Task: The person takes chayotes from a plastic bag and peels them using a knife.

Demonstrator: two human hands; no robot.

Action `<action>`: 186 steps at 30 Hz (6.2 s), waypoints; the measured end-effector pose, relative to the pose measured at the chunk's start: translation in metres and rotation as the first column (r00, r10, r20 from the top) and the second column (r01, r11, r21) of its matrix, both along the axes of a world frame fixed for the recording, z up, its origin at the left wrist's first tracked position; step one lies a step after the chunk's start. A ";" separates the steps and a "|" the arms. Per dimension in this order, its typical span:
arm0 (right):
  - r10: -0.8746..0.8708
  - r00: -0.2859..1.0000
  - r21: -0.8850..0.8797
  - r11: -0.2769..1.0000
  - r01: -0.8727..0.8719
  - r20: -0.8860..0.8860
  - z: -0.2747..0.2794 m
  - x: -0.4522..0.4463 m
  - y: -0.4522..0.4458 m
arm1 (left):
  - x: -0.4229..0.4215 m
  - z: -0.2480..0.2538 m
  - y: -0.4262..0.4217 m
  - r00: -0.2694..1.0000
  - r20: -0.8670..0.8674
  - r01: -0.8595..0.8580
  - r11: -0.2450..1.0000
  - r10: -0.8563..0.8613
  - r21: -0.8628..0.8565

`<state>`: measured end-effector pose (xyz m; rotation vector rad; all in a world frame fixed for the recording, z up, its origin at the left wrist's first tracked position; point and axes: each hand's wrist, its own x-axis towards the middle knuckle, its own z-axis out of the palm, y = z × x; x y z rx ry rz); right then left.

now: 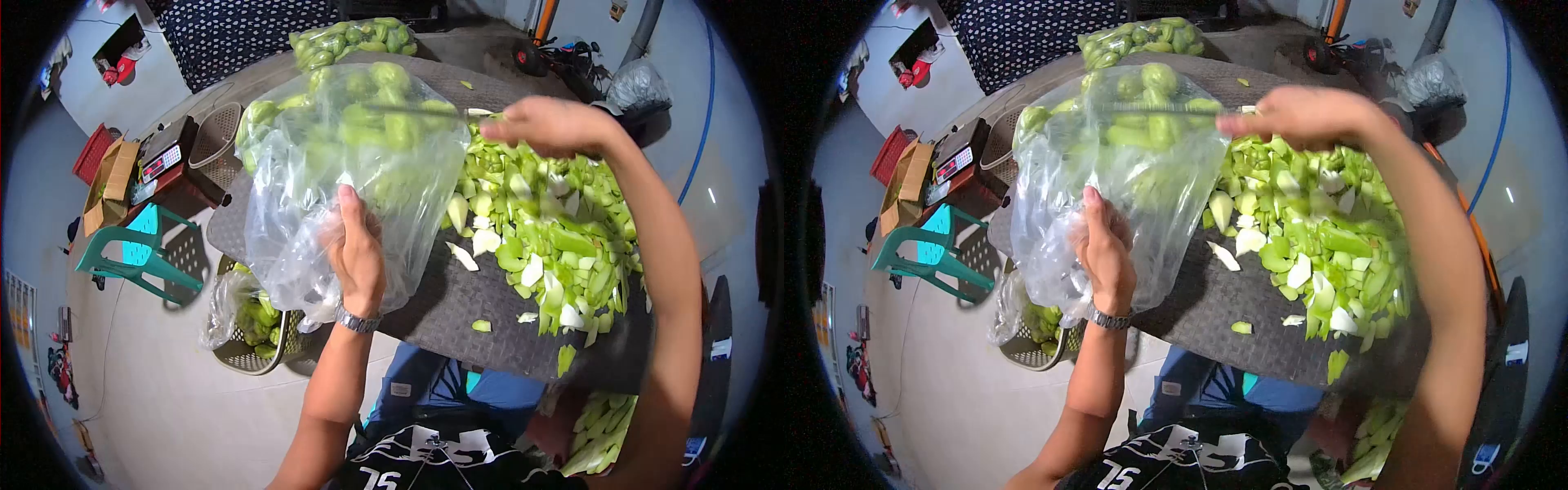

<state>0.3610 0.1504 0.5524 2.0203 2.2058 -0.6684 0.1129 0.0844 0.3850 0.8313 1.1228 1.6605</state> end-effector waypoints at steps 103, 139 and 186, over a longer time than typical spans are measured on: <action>0.460 0.871 0.759 0.503 -0.414 0.171 -0.149 -0.107 -0.018 | -0.067 0.058 0.110 -0.405 -0.884 0.502 0.865 0.234 -0.001; -0.198 0.980 0.458 0.869 0.189 -0.028 -0.122 -0.153 0.037 | -0.107 -0.001 0.031 -0.362 -0.855 0.669 0.742 0.371 0.039; -0.002 0.744 0.453 0.792 0.409 -0.668 -0.038 0.016 -0.334 | 0.015 -0.028 -0.101 0.330 0.575 0.875 0.472 -0.749 0.112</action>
